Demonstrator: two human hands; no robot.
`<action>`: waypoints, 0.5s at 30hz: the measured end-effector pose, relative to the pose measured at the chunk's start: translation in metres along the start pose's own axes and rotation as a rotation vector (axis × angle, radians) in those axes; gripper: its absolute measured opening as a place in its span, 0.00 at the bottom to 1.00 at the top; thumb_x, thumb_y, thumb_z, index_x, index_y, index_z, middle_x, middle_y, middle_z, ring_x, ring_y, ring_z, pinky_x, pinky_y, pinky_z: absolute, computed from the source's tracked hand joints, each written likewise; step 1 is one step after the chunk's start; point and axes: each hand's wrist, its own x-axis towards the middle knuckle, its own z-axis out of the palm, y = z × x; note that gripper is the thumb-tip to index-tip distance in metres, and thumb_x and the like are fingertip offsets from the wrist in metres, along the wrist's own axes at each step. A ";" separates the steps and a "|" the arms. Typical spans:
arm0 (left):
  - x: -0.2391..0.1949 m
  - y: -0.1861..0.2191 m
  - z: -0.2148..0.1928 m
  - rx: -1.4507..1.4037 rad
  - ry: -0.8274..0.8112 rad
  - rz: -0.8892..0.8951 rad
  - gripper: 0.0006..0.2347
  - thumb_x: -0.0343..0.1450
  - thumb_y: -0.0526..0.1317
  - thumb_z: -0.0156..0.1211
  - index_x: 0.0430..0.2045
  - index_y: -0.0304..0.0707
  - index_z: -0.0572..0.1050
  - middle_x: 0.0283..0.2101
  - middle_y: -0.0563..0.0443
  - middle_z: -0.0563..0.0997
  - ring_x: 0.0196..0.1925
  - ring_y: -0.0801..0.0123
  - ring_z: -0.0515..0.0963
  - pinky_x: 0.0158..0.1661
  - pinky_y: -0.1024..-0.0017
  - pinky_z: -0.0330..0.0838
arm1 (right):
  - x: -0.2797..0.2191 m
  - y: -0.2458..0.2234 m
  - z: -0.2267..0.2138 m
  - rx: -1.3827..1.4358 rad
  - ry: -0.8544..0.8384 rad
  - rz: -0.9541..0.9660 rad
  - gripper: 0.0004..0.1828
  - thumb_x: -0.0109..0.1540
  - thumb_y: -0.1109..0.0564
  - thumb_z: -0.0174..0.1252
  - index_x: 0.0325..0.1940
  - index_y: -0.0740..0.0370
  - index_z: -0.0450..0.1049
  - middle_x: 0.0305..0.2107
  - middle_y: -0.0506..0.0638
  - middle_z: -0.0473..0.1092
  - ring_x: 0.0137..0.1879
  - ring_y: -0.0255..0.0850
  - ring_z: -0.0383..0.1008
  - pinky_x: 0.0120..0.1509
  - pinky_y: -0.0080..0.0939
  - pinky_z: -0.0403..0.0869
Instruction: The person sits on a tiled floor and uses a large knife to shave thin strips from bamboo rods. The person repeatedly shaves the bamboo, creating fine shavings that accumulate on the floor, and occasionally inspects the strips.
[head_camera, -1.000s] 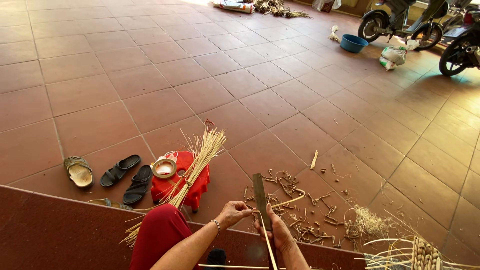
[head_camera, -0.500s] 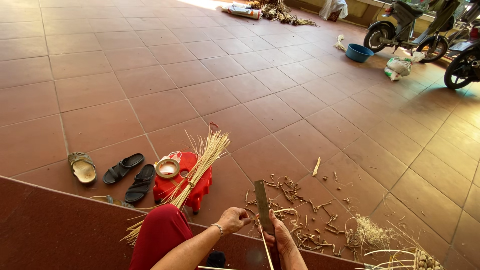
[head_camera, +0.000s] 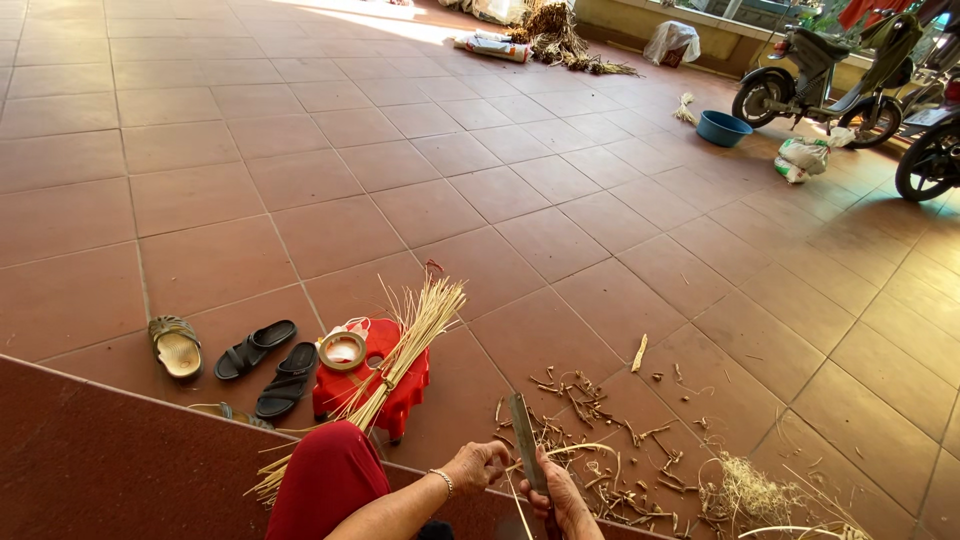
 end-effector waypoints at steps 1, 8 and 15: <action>0.000 0.000 0.001 -0.010 -0.009 0.036 0.08 0.71 0.31 0.60 0.38 0.48 0.81 0.32 0.53 0.85 0.35 0.74 0.83 0.40 0.69 0.77 | -0.003 -0.003 0.003 -0.001 0.006 0.009 0.32 0.67 0.30 0.50 0.54 0.62 0.67 0.21 0.53 0.72 0.14 0.31 0.56 0.17 0.34 0.55; 0.001 -0.008 0.005 -0.094 -0.080 0.075 0.03 0.72 0.37 0.64 0.35 0.45 0.83 0.32 0.58 0.84 0.35 0.78 0.82 0.38 0.73 0.77 | -0.033 -0.019 0.027 -0.058 0.028 0.073 0.32 0.64 0.29 0.51 0.52 0.60 0.71 0.19 0.52 0.71 0.13 0.32 0.54 0.17 0.36 0.52; -0.002 -0.011 0.005 -0.089 -0.148 -0.022 0.08 0.76 0.42 0.64 0.37 0.36 0.81 0.32 0.53 0.82 0.35 0.74 0.80 0.39 0.72 0.75 | -0.056 -0.037 0.052 -0.050 0.058 0.036 0.34 0.66 0.31 0.55 0.53 0.66 0.73 0.19 0.57 0.72 0.13 0.34 0.56 0.16 0.34 0.55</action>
